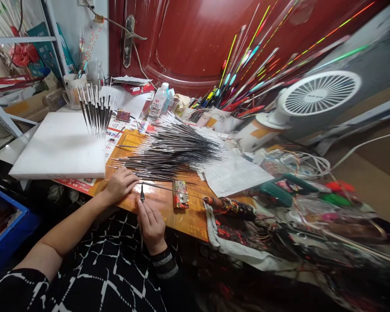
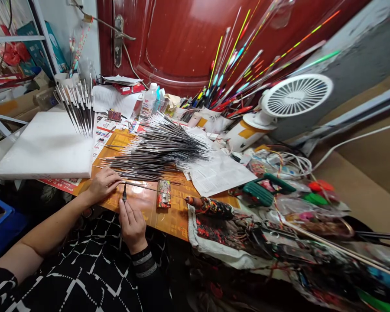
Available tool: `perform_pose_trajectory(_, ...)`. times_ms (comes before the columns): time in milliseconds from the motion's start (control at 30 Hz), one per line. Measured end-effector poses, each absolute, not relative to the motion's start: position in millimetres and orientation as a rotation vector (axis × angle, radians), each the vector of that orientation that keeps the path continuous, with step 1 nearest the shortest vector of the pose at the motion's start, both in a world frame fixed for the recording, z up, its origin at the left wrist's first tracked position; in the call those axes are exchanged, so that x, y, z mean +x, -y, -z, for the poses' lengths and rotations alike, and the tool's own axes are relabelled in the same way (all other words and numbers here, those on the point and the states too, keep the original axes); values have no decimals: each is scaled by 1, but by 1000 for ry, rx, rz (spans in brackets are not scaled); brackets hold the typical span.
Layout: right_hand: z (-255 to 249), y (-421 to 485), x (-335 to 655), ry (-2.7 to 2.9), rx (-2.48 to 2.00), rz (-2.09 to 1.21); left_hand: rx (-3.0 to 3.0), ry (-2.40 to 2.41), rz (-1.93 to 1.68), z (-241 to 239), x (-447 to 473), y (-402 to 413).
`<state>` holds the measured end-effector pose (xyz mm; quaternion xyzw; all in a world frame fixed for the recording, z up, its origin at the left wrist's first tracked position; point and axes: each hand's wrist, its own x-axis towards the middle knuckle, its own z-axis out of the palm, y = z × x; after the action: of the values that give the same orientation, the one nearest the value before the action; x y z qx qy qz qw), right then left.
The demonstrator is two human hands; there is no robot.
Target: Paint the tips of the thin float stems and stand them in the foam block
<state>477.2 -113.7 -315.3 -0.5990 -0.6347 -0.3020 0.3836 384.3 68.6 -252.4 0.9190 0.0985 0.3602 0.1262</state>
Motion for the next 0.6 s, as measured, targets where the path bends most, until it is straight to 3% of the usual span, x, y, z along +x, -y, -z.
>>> perform_pose_trajectory(600,318,122,481,1672,-1464,699,2766,-334,-939,247,383,-68)
